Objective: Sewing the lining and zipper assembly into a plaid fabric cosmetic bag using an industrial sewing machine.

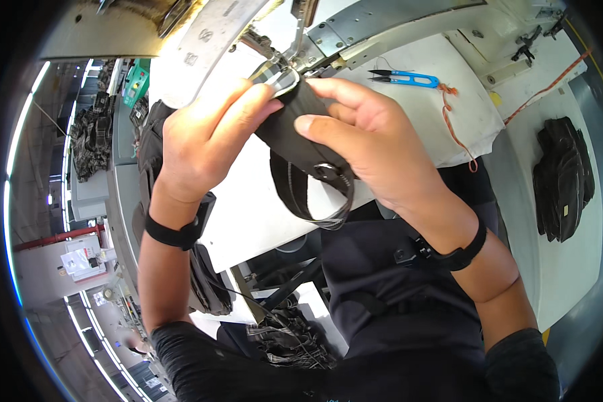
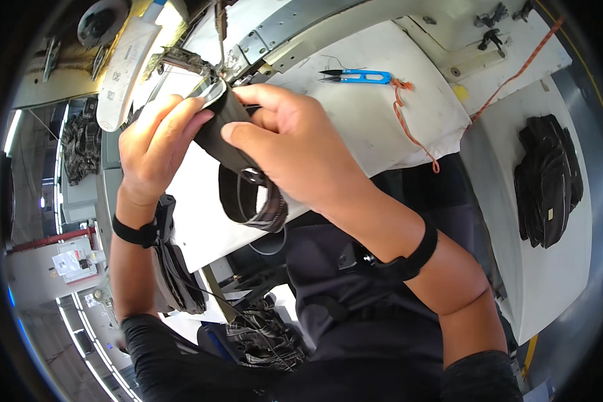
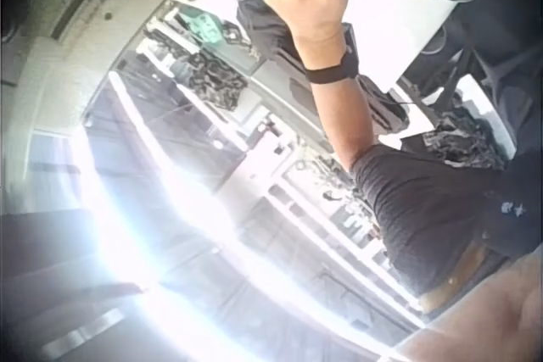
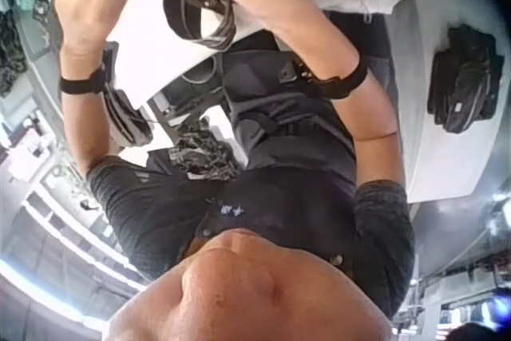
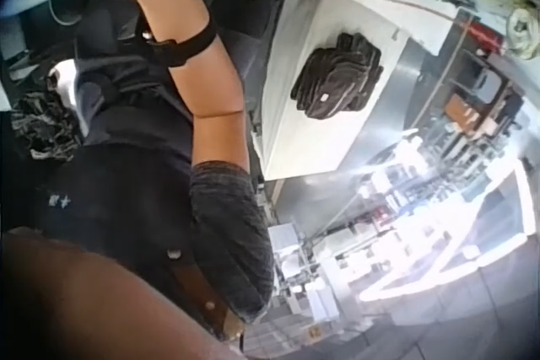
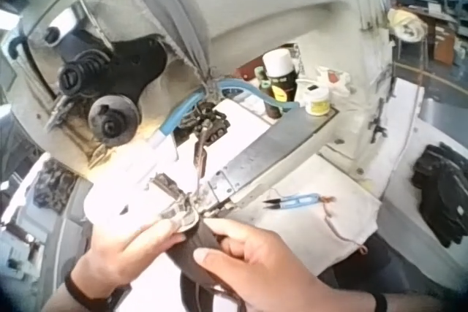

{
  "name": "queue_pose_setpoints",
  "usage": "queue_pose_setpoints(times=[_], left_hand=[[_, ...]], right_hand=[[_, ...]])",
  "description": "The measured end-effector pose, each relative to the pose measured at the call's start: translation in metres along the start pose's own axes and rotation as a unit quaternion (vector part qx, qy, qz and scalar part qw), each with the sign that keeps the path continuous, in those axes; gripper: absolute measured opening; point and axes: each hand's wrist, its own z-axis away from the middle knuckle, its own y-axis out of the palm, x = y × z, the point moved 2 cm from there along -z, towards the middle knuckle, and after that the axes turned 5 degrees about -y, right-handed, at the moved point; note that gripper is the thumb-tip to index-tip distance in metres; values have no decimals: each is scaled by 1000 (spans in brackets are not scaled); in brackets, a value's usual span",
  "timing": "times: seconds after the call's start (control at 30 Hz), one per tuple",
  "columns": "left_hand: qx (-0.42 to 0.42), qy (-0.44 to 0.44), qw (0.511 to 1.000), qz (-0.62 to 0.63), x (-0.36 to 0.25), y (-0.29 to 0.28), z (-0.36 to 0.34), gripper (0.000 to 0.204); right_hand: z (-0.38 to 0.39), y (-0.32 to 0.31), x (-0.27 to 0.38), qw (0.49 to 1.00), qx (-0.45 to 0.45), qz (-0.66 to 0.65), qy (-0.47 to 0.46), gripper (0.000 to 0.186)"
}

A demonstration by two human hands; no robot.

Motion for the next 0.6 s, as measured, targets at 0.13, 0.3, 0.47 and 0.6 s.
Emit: queue_pose_setpoints(times=[0.13,0.3,0.47,0.6], left_hand=[[87,5,996,33,8,-13,-8,31],[118,-85,981,127,12,-17,-7,38],[132,-119,963,200,17,-18,-13,29],[146,-208,929,267,18,-18,-15,23]], right_hand=[[2,-3,-1,995,-11,98,-26,46],[1,0,-4,996,-1,87,-12,47],[1,0,-6,997,-22,70,-23,44],[-4,-1,-9,998,-23,58,-26,39]])
